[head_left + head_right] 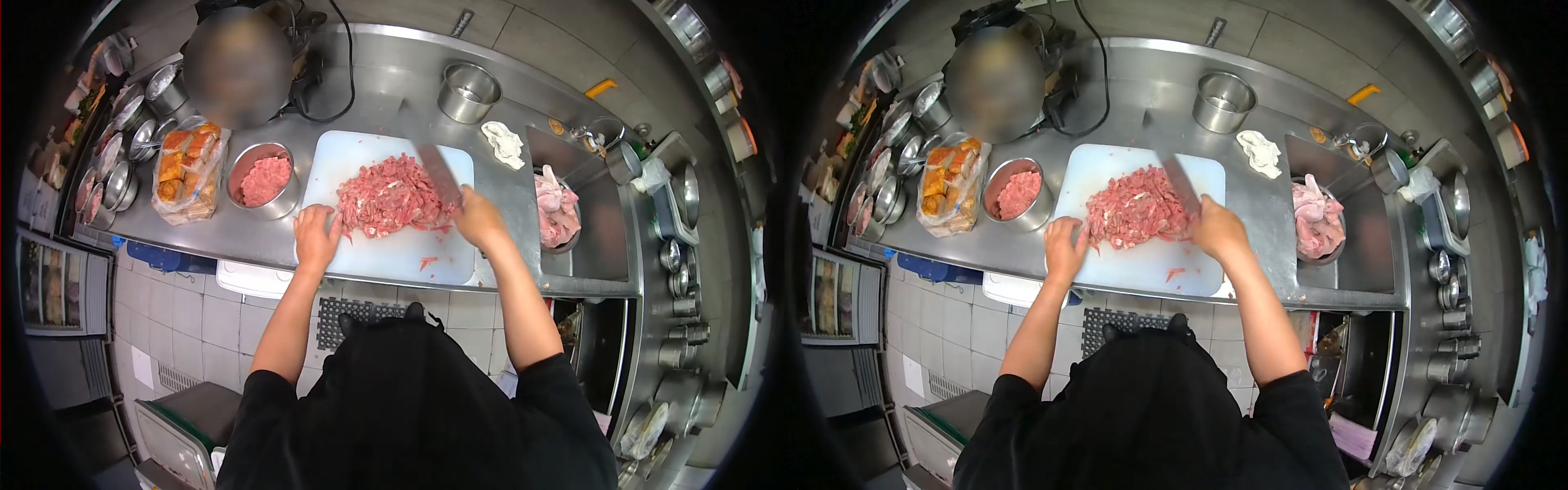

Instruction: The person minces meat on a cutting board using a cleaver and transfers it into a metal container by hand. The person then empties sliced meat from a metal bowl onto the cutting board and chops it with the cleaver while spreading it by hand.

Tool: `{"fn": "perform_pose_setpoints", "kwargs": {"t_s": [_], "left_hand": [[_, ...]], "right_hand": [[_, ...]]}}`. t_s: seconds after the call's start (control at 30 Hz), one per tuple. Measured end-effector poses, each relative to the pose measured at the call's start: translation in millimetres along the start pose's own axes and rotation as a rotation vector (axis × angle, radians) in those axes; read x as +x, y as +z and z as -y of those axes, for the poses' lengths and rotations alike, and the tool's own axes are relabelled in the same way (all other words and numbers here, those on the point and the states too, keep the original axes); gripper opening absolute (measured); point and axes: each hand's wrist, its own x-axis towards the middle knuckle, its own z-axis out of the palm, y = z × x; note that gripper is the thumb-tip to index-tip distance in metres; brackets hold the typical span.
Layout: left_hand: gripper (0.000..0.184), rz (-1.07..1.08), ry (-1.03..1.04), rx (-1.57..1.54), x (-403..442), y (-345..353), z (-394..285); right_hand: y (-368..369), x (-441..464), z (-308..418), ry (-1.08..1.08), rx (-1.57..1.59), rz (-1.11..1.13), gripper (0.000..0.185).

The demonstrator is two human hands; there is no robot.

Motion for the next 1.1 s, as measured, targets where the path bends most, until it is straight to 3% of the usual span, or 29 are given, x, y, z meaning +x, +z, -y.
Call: {"fn": "perform_pose_setpoints", "kwargs": {"t_s": [0.07, 0.13, 0.3, 0.37, 0.47, 0.63, 0.7, 0.77, 0.87, 0.97, 1.03, 1.1], "left_hand": [[0.023, -0.006, -0.010, -0.009, 1.2, -1.5, 0.3], [0.024, 0.017, -0.024, -0.025, 2.9, -2.6, -1.8], [0.023, 0.007, -0.025, -0.039, 1.0, -1.4, 1.4], [0.023, 0.011, -0.040, -0.038, 0.6, -0.3, 1.1], [0.023, 0.010, -0.037, -0.048, 2.7, -0.2, 0.8], [0.021, -0.013, -0.013, -0.039, 1.6, 3.0, 5.6], [0.021, 0.001, -0.037, -0.051, 2.6, 3.7, 3.2], [0.021, 0.003, -0.053, -0.056, 2.9, 0.4, 4.2], [0.020, 0.010, -0.058, -0.046, 3.5, 3.1, 4.4], [0.020, 0.026, -0.061, -0.052, 1.0, 3.3, 5.0], [0.019, 0.000, -0.053, -0.049, 1.7, 4.5, 5.2], [0.019, 0.006, -0.055, -0.051, 2.1, 4.1, 3.9]], "right_hand": [[18.3, 7.3, -10.6, 0.009, 0.119, -0.100, 0.050], [75.3, 34.4, -42.1, 0.016, -0.074, 0.040, 0.051], [23.0, 13.8, -20.0, 0.020, -0.060, 0.046, 0.048], [14.2, 8.9, -27.0, 0.046, 0.040, -0.071, 0.052], [59.0, 17.6, -42.4, 0.102, -0.014, 0.002, 0.047], [16.5, 9.4, -39.6, 0.091, -0.089, 0.076, 0.039], [5.2, -4.5, -40.7, 0.111, 0.103, -0.119, 0.037], [48.0, 15.8, -68.1, 0.140, 0.067, -0.057, 0.035], [37.7, 9.5, -58.6, 0.155, -0.047, 0.023, 0.033], [21.1, -9.4, -46.9, 0.124, 0.119, -0.011, 0.032], [27.0, -19.0, -40.9, 0.103, 0.247, -0.181, 0.029], [44.7, -9.5, -38.8, 0.151, 0.226, -0.058, 0.028]]}}
